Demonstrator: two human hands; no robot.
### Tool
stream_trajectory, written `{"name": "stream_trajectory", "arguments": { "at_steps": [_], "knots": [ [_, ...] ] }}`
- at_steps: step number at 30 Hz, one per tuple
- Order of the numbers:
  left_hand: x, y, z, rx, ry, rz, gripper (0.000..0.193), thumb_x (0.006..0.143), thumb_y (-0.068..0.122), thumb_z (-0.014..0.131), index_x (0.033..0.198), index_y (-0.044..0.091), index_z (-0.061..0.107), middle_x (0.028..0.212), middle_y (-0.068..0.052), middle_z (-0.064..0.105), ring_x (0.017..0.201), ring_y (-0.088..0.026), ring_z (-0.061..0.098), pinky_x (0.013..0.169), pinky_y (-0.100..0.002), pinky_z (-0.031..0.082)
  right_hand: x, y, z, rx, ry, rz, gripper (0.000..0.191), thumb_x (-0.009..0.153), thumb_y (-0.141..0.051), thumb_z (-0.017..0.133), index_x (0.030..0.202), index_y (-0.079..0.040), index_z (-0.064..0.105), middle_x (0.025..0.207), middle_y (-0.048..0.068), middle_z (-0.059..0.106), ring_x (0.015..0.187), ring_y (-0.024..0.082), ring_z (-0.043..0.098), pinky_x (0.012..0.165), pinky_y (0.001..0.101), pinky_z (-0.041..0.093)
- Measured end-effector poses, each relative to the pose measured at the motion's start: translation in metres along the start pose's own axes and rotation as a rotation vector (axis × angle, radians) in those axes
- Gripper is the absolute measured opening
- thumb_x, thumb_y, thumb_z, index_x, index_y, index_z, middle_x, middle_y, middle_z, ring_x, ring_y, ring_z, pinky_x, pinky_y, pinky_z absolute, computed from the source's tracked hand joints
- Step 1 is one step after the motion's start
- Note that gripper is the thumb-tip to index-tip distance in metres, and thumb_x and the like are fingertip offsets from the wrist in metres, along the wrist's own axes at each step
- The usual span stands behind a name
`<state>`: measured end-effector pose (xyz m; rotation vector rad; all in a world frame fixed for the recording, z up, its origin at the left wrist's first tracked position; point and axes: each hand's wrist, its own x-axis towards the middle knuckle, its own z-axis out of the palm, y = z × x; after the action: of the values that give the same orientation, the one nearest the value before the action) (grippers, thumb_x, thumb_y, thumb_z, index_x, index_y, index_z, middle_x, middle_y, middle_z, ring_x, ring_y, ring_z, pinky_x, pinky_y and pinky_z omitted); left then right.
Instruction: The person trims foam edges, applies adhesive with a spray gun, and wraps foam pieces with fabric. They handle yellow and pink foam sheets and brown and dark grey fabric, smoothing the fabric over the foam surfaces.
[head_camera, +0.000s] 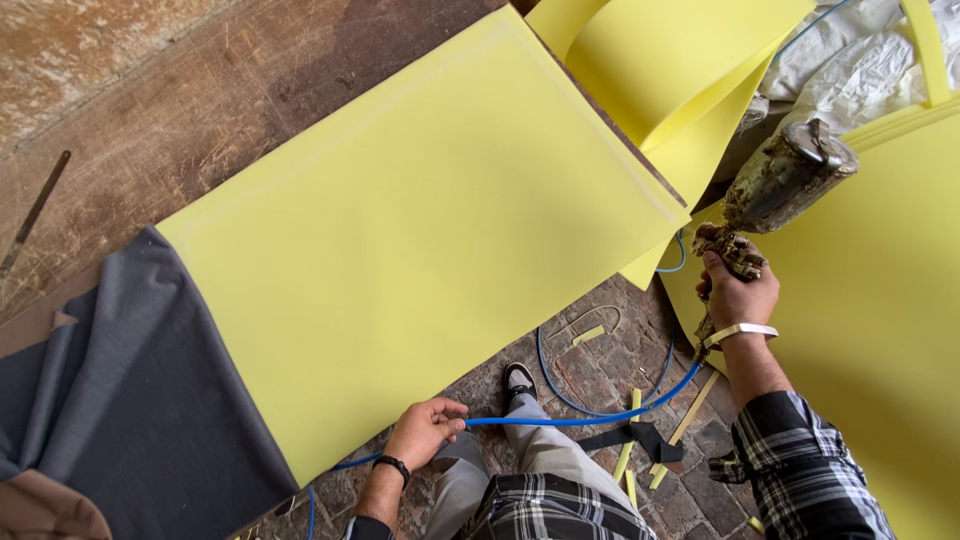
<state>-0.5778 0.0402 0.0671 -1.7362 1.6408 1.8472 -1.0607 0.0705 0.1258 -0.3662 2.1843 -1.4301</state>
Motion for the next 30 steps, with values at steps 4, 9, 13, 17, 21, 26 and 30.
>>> {"name": "stream_trajectory", "arguments": {
  "at_steps": [4,9,13,17,21,26,30],
  "knots": [
    [-0.017,-0.019,-0.008,-0.023,0.064,-0.003,0.030,0.088,0.012,0.077,0.118,0.010,0.075,0.083,-0.005,0.079,0.071,-0.010,0.071,0.069,-0.028,0.058,-0.040,0.006,0.005,0.032,-0.098,0.009,0.047,0.095,-0.012,0.073,0.139,-0.006,0.059,0.100,0.011,0.073,0.068,0.014,0.067,0.056,0.0290,0.057],
    [-0.041,-0.068,-0.034,-0.080,0.158,0.002,0.031,0.085,0.009,0.078,0.115,0.008,0.074,0.083,-0.006,0.078,0.071,-0.013,0.072,0.068,-0.030,0.059,-0.112,0.017,0.040,0.049,-0.296,0.036,0.057,0.092,-0.008,0.073,0.146,-0.004,0.056,0.095,0.011,0.073,0.066,0.015,0.066,0.055,0.0295,0.056],
    [-0.071,-0.114,-0.063,-0.084,0.194,0.003,0.030,0.084,0.009,0.079,0.114,0.007,0.075,0.080,-0.006,0.077,0.071,-0.014,0.071,0.068,-0.031,0.058,-0.182,0.029,0.078,0.078,-0.445,0.044,0.057,0.090,-0.007,0.074,0.144,-0.002,0.056,0.086,0.008,0.070,0.065,0.014,0.065,0.054,0.0281,0.054],
    [-0.117,-0.164,-0.090,-0.040,0.287,-0.069,0.030,0.083,0.012,0.082,0.112,0.009,0.077,0.081,-0.005,0.076,0.072,-0.014,0.071,0.068,-0.032,0.056,-0.257,0.040,0.118,-0.041,-0.537,0.103,0.044,0.090,-0.006,0.076,0.132,0.003,0.066,0.082,0.008,0.069,0.063,0.016,0.063,0.054,0.0299,0.051],
    [-0.166,-0.220,-0.121,-0.113,0.317,-0.100,0.030,0.084,0.015,0.081,0.113,0.012,0.074,0.080,-0.004,0.076,0.073,-0.014,0.071,0.067,-0.034,0.054,-0.332,0.046,0.160,-0.058,-0.702,0.092,0.044,0.089,-0.007,0.076,0.131,0.003,0.065,0.081,0.008,0.069,0.063,0.015,0.063,0.055,0.0294,0.052],
    [-0.215,-0.282,-0.146,-0.163,0.399,-0.072,0.031,0.081,0.016,0.084,0.111,0.015,0.076,0.081,-0.001,0.078,0.076,-0.011,0.073,0.073,-0.032,0.055,-0.408,0.039,0.209,-0.129,-0.843,0.087,0.061,0.083,-0.006,0.078,0.141,-0.003,0.057,0.082,0.006,0.071,0.064,0.013,0.064,0.055,0.0286,0.053],
    [-0.233,-0.314,-0.154,-0.159,0.435,-0.066,0.031,0.082,0.018,0.084,0.111,0.016,0.076,0.082,-0.002,0.079,0.075,-0.010,0.073,0.073,-0.032,0.056,-0.444,0.019,0.240,-0.185,-0.923,0.019,0.062,0.084,-0.006,0.079,0.142,-0.003,0.058,0.078,0.007,0.069,0.061,0.014,0.062,0.053,0.0291,0.050]
  ]
}}
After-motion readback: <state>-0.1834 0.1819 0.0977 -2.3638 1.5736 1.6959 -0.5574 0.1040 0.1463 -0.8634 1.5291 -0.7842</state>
